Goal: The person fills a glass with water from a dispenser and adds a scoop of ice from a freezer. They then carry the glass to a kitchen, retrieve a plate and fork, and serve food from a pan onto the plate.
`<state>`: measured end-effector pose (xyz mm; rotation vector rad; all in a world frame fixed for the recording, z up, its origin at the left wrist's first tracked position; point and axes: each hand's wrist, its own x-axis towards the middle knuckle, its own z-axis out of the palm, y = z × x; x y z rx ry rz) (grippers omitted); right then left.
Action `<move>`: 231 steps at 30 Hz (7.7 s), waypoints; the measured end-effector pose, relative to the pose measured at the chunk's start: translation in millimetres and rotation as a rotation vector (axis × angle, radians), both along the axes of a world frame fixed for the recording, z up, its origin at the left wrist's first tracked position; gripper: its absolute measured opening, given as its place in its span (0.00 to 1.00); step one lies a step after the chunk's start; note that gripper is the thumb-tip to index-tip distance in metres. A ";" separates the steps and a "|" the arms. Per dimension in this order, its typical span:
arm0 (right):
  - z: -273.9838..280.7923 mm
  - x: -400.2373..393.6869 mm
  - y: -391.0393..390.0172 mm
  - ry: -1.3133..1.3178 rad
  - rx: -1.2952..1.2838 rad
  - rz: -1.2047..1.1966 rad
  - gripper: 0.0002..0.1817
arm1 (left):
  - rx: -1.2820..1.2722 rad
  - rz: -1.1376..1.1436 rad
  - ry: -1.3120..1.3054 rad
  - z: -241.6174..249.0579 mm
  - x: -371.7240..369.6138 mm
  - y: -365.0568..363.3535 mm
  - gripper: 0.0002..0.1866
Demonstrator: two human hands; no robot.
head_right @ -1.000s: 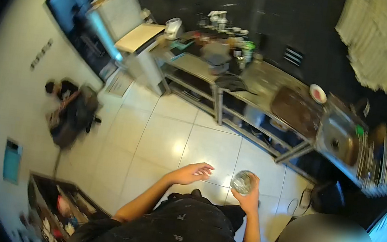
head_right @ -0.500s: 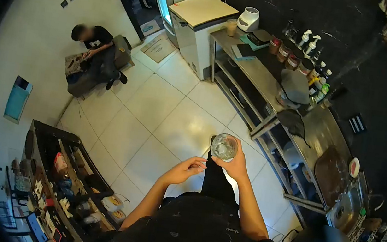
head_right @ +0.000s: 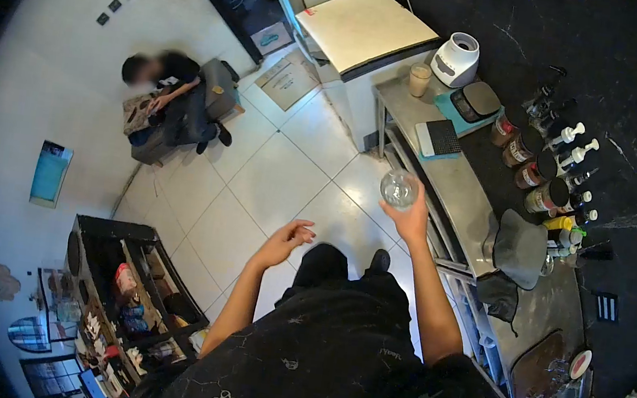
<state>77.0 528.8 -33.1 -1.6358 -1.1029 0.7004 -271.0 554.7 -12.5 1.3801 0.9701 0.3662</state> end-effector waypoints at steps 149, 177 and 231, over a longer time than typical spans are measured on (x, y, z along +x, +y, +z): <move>-384.1 36.4 807.3 -0.055 -1.015 -0.317 0.40 | 1.017 -0.273 0.473 -217.1 192.2 918.2 0.14; -377.3 49.7 824.6 -0.256 -1.040 -0.001 0.21 | 0.989 -0.318 0.387 -212.5 191.2 917.9 0.15; -31.1 -19.7 569.6 0.034 -0.429 -0.783 0.16 | 0.984 -0.733 0.568 -214.6 184.9 870.0 0.19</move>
